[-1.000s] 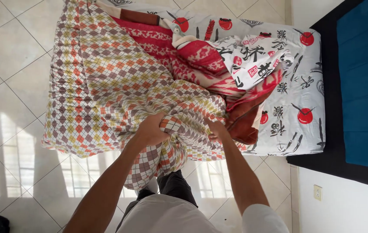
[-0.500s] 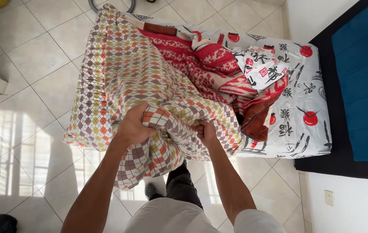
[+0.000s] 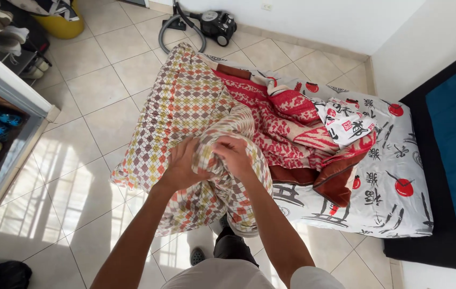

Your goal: The person hangs two baseball caps on a shelf, then folds a striped jacket and several blankets on the bed, stacking them in a corner of the room.

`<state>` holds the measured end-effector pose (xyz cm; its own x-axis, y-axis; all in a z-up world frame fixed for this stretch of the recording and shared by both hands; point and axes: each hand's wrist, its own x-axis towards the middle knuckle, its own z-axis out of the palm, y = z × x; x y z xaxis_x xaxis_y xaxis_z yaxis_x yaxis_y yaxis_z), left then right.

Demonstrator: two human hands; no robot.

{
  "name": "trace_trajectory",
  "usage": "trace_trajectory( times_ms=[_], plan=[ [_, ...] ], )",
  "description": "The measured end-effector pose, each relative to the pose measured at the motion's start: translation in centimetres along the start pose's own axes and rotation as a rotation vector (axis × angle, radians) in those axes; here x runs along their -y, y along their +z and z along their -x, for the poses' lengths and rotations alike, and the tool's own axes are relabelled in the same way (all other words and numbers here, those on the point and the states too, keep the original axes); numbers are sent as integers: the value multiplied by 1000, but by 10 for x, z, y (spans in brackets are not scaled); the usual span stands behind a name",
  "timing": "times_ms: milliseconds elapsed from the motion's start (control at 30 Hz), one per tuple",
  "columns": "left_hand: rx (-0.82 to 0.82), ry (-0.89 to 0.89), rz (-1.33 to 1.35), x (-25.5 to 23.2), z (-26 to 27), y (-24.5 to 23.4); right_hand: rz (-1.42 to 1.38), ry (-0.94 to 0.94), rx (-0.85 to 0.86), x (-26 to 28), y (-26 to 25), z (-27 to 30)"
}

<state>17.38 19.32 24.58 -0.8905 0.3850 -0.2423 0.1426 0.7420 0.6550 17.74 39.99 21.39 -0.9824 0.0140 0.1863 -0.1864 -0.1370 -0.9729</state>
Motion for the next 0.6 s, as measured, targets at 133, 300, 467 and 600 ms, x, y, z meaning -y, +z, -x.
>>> trace_trajectory(
  times_ms=[133, 300, 467, 600],
  plan=[
    [-273, 218, 31, 27, -23, 17, 69, 60, 273, -28, 34, -5],
    [-235, 86, 130, 71, -49, 38, 237, 221, 355, -41, -3, -12],
    [-347, 67, 349, 108, -60, 25, 523, 496, -5, -130, -101, -29],
    [-454, 41, 567, 96, -75, -21, 555, 339, 230, -190, -115, -28]
  ],
)
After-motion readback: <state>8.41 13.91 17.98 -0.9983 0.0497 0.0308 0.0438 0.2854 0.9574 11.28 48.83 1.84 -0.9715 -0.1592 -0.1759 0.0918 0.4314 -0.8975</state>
